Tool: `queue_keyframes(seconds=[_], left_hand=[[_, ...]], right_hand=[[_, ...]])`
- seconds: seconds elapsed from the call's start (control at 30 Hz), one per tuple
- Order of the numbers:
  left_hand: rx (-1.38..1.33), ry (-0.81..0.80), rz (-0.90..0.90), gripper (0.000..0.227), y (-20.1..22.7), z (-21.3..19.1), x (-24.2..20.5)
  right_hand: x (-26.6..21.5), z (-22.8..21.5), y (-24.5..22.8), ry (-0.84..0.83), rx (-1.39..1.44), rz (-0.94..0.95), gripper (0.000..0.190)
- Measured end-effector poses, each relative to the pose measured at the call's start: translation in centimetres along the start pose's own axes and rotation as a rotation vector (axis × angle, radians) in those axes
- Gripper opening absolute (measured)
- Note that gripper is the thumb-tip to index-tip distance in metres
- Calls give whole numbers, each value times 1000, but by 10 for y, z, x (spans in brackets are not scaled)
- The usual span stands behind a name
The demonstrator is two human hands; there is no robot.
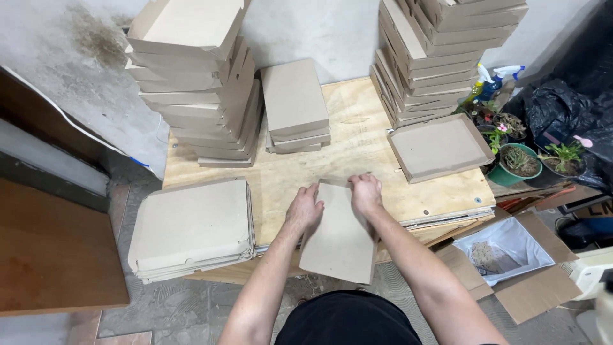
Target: The person assembles flat cardboard boxes by folding the sides and inserting tabs into slots. They repeatedly pick up a flat box, fold it into shape, and place the finished box onto a growing stack on the left side of the table.
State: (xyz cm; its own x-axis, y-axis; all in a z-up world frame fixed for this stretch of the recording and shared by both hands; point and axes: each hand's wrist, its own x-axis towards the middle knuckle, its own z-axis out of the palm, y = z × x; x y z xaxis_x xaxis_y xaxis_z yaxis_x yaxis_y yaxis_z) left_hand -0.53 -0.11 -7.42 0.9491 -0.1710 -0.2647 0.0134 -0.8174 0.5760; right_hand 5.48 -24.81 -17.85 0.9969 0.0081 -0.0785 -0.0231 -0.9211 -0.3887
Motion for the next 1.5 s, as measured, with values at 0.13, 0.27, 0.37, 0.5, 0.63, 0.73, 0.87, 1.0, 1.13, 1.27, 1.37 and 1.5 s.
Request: queue_keyframes(seconds=[0.13, 0.27, 0.37, 0.5, 0.63, 0.73, 0.87, 1.0, 1.13, 1.27, 1.37, 1.5], left_hand=[[-30, -22, -64, 70, -15, 17, 11], [-17, -9, -65, 68, -18, 17, 16], [10, 85, -69, 43, -30, 23, 31], [48, 100, -94, 32, -51, 38, 71], [60, 112, -78, 23, -48, 37, 78], [36, 65, -89, 19, -39, 31, 69], [40, 59, -149, 16, -26, 27, 68], [76, 73, -171, 15, -17, 23, 63], [38, 103, -141, 15, -21, 28, 63], [-18, 149, -140, 20, -39, 41, 68], [-43, 188, -128, 25, -41, 36, 50], [-41, 321, -53, 26, -85, 66, 54]], right_hand=[[-37, -2, -49, 10, 19, -87, 41], [-53, 25, -57, 135, -88, -263, 44], [-55, 34, -56, 175, -100, -344, 41], [-51, 36, -53, 178, -125, -371, 33], [-53, 32, -56, 169, -120, -361, 29], [-53, 39, -53, 182, -123, -359, 28], [-51, 41, -52, 177, -132, -348, 30], [-51, 42, -52, 193, -142, -346, 33], [-53, 40, -53, 203, -150, -343, 33], [-55, 38, -55, 207, -151, -346, 35], [-53, 39, -54, 208, -158, -344, 35], [-51, 45, -50, 229, -165, -368, 34]])
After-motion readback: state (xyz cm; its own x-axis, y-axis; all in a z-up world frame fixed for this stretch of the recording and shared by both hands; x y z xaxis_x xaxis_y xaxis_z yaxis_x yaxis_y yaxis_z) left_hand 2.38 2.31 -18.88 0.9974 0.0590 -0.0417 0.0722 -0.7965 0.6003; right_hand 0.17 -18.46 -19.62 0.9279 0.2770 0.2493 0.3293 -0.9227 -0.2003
